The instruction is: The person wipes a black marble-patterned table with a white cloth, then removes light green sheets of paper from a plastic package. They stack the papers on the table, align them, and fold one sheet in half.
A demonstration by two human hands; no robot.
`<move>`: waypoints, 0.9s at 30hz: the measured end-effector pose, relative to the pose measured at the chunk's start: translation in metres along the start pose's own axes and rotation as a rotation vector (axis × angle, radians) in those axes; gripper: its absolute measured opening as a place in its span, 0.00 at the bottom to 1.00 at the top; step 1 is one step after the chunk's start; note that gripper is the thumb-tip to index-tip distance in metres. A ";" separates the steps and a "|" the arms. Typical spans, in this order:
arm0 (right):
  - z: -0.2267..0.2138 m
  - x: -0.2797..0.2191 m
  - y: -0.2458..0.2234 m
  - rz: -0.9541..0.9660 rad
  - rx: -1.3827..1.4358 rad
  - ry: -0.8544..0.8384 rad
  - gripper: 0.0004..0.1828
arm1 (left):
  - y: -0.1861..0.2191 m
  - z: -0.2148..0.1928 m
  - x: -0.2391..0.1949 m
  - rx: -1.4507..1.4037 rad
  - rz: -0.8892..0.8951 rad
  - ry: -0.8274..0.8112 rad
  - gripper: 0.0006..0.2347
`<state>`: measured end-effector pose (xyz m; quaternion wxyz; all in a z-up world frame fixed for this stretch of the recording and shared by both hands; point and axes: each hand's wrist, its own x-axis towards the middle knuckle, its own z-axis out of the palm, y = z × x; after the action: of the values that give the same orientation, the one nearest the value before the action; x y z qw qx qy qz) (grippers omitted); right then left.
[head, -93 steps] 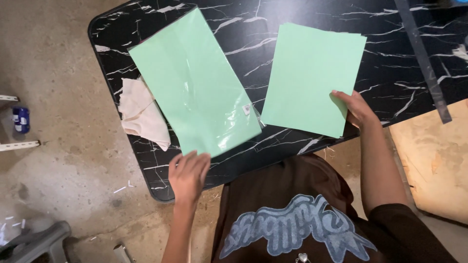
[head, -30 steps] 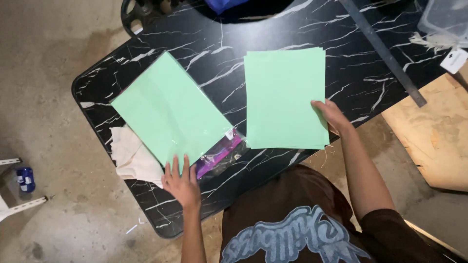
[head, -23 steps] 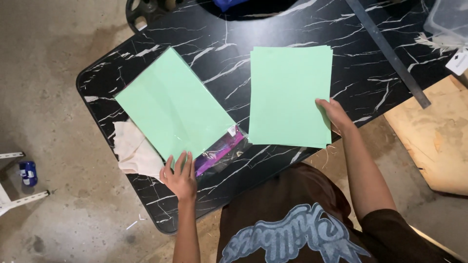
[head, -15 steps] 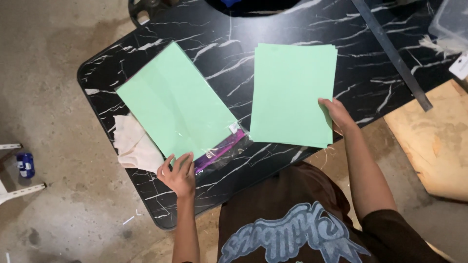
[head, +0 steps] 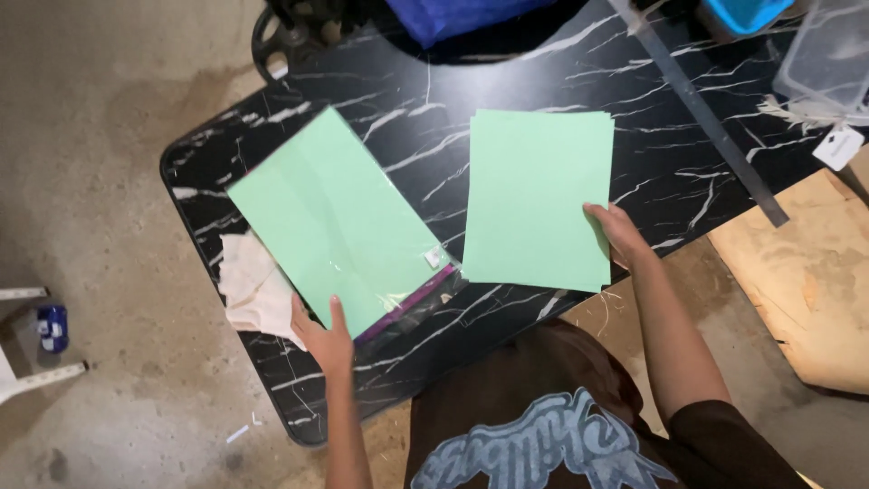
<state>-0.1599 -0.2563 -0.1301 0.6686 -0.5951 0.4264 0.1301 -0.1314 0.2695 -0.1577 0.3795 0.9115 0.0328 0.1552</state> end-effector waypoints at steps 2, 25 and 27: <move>0.006 -0.008 -0.006 -0.025 0.007 0.015 0.27 | 0.008 0.011 0.029 -0.055 -0.158 -0.007 0.28; -0.136 0.080 -0.035 -0.219 -0.034 0.169 0.26 | 0.099 0.083 0.053 -0.038 -0.282 0.116 0.36; -0.159 0.100 -0.043 -0.220 -0.076 0.166 0.26 | 0.130 0.101 0.050 -0.028 -0.274 0.077 0.34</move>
<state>-0.1365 -0.4453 -0.1617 0.6184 -0.6718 0.4072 0.0224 -0.0608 0.1170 -0.1204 0.4083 0.8865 0.1692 0.1370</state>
